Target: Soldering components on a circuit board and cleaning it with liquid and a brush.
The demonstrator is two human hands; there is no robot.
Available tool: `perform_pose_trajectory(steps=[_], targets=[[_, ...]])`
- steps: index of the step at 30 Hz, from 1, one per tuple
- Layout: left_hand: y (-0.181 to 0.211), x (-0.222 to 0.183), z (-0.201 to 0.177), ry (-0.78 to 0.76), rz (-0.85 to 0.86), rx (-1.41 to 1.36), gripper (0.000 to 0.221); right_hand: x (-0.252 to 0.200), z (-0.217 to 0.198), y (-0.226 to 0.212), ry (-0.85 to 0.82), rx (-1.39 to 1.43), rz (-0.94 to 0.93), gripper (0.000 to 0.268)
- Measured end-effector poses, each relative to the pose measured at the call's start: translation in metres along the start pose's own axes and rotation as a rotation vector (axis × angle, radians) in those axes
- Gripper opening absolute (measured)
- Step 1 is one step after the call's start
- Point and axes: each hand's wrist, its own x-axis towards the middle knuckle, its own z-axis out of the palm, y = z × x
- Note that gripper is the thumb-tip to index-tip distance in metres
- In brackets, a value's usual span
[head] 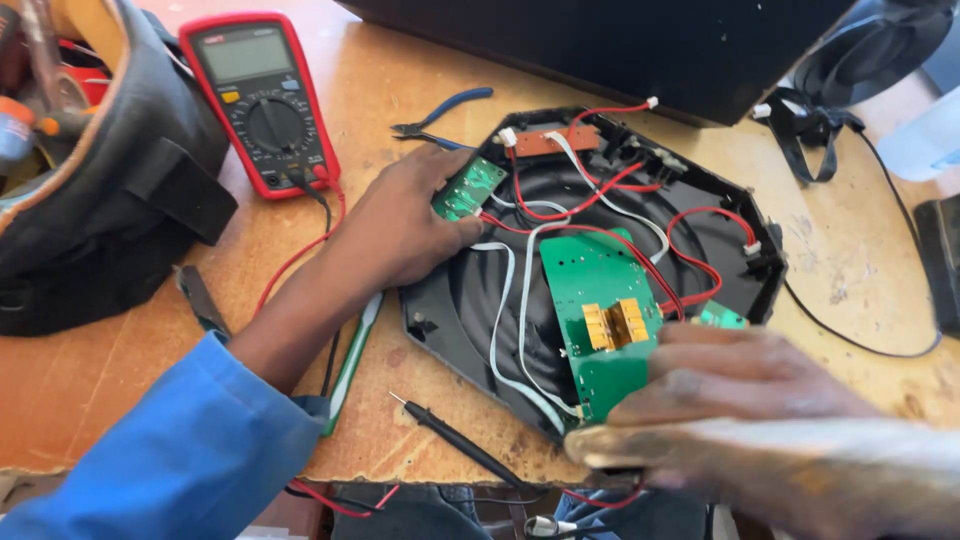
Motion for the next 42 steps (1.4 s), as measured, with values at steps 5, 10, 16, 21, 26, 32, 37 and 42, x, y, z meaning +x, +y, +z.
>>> perform_pose_trajectory(steps=[5,10,16,21,26,32,37,42], targets=[[-0.002,-0.001,-0.003,0.006,-0.077,0.025,0.056,-0.01,-0.023,-0.003,0.056,-0.168,0.225,0.04],[-0.002,0.001,-0.001,0.032,0.043,0.011,0.049,0.01,0.019,-0.003,0.166,-0.122,-0.061,0.026],[-0.009,-0.001,0.003,0.082,0.046,0.019,0.04,-0.079,0.013,0.024,0.489,-0.231,0.766,0.038],[-0.002,0.0,0.004,0.059,-0.038,0.002,0.044,-0.034,0.047,0.008,0.262,-0.352,0.46,0.039],[-0.008,-0.003,0.007,0.068,-0.073,0.022,0.039,0.028,0.088,-0.045,0.627,-0.644,0.786,0.043],[-0.015,0.001,0.008,0.088,0.05,0.041,0.033,0.087,0.106,-0.015,0.525,-1.044,0.427,0.042],[-0.022,0.0,0.014,0.092,0.01,0.062,0.035,0.088,0.102,-0.033,0.363,-0.869,0.59,0.045],[-0.04,0.013,0.021,0.09,0.031,0.031,0.043,0.103,0.097,-0.026,0.287,-0.839,0.671,0.041]])
